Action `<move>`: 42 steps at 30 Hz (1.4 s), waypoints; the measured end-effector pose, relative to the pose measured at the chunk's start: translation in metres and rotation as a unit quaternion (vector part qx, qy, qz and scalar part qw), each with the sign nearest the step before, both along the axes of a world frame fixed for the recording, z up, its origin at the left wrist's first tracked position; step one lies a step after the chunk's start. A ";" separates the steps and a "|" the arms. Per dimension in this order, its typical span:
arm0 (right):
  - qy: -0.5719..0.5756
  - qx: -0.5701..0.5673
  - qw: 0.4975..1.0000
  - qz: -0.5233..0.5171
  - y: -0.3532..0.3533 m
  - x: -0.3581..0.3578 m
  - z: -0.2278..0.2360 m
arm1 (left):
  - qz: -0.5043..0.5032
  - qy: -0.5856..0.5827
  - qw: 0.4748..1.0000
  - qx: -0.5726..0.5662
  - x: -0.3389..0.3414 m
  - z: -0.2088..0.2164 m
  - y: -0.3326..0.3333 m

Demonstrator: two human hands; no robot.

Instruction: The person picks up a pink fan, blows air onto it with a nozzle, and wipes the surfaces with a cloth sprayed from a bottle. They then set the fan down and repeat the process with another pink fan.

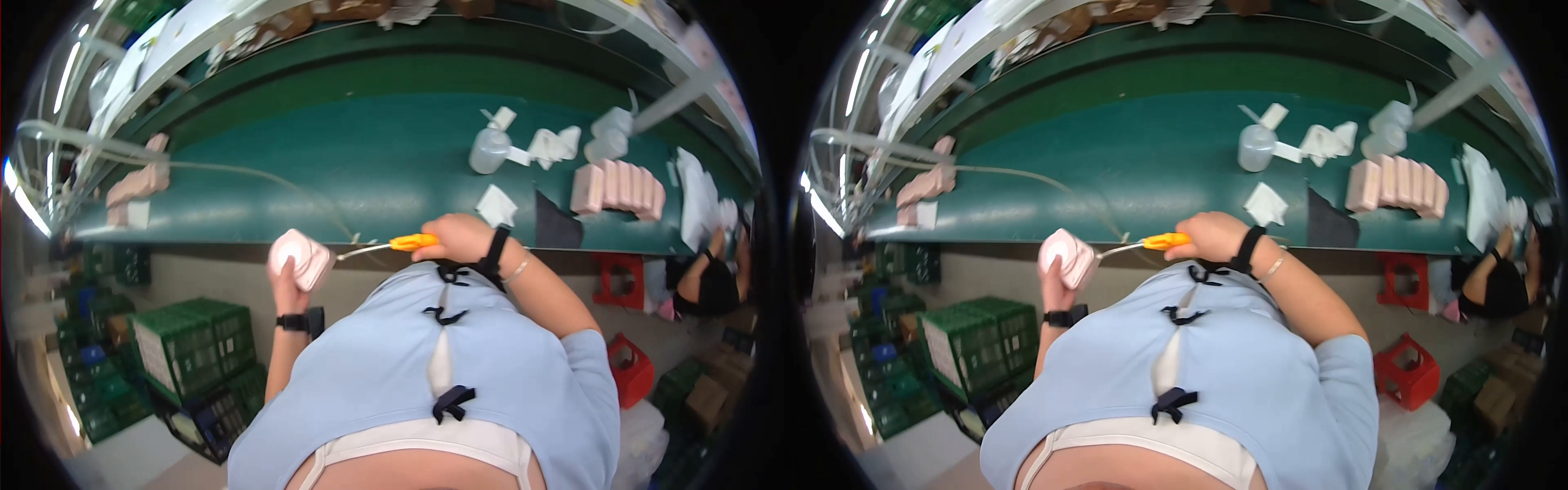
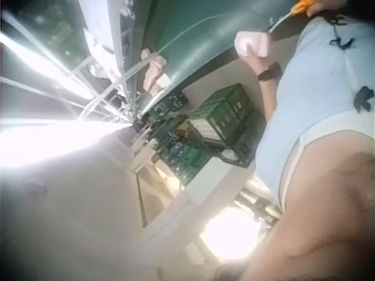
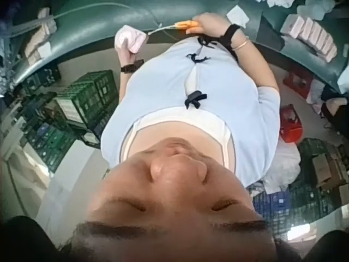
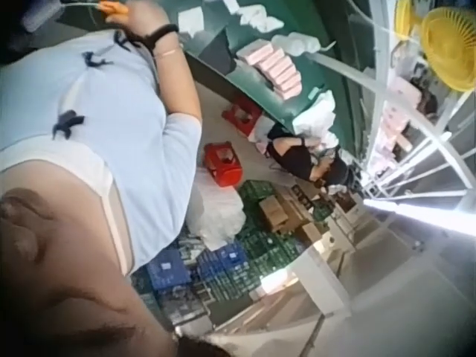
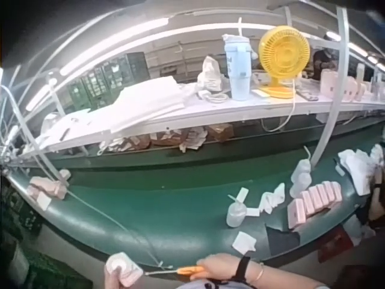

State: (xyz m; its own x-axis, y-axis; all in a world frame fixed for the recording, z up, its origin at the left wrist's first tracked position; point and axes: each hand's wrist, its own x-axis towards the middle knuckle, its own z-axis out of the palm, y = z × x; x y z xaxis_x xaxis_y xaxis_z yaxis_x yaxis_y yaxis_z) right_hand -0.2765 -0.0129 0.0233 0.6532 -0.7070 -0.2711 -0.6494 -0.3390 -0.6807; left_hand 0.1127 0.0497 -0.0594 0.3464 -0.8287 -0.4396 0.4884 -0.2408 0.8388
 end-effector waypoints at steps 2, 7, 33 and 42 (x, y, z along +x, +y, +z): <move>-0.001 -0.041 0.998 -0.043 -0.001 -0.003 -0.012 | -0.060 -0.355 0.930 -0.079 -0.007 0.021 0.002; -0.096 -0.019 0.990 -0.100 0.035 -0.026 -0.031 | -0.169 -0.302 0.935 -0.080 -0.019 0.042 -0.009; -0.429 0.217 0.395 -0.783 0.164 -0.225 -0.239 | -0.407 0.509 0.750 0.111 -0.318 0.074 -0.105; -0.264 0.169 0.783 -0.538 0.150 -0.234 -0.100 | -0.500 0.367 0.781 0.076 -0.348 0.065 -0.117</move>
